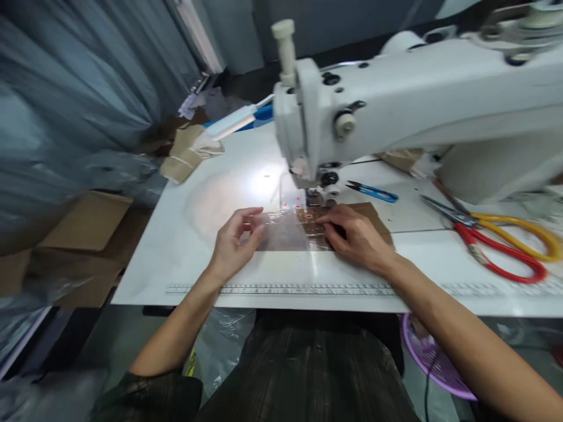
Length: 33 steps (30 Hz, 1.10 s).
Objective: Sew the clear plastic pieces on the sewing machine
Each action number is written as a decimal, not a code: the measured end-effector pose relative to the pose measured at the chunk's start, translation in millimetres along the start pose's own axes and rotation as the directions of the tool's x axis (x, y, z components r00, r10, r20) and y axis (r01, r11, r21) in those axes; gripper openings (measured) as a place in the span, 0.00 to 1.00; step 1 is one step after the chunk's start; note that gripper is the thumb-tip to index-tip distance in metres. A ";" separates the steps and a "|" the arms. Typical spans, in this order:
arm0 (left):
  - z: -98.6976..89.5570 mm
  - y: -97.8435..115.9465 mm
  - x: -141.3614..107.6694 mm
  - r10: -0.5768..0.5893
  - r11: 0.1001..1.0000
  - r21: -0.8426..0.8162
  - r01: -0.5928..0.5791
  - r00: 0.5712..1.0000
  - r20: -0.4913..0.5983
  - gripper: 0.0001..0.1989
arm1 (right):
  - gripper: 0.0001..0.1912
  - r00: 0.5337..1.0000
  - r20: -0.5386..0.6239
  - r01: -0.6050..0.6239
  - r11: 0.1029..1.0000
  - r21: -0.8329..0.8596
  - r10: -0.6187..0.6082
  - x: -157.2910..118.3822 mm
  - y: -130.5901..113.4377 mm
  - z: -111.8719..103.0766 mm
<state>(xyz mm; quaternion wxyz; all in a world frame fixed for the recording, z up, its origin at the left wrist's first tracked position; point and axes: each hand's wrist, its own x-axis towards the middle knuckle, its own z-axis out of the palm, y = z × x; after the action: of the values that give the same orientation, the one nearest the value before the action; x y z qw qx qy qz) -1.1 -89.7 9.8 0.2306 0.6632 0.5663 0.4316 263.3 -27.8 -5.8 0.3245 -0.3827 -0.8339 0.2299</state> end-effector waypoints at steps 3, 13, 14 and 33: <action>-15.8 10.4 -19.0 0.196 0.961 0.195 -0.194 0.981 0.010 0.14 | 0.12 0.998 0.014 0.062 0.997 -0.042 -0.061 -3.6 1.3 0.5; -164.2 -67.1 -38.1 -0.078 0.756 0.553 0.349 0.888 -0.453 0.16 | 0.16 0.896 0.194 0.428 0.892 -0.147 -0.399 -1.4 -26.6 51.4; -173.4 -79.0 -39.5 -0.150 0.760 0.523 0.385 0.888 -0.435 0.16 | 0.14 0.895 0.193 0.433 0.889 -0.148 -0.403 -0.8 -28.8 54.7; -197.1 -75.9 -65.8 -0.310 0.947 -0.237 0.216 0.803 -0.508 0.35 | 0.14 0.887 -0.307 0.396 0.911 0.118 -0.346 65.4 -112.1 87.4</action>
<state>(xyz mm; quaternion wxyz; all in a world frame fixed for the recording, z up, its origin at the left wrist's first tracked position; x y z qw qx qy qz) -206.4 -169.1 31.8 0.1747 0.4079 0.6565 0.6100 113.4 -55.5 29.2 0.5094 -0.2139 -0.8138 0.1804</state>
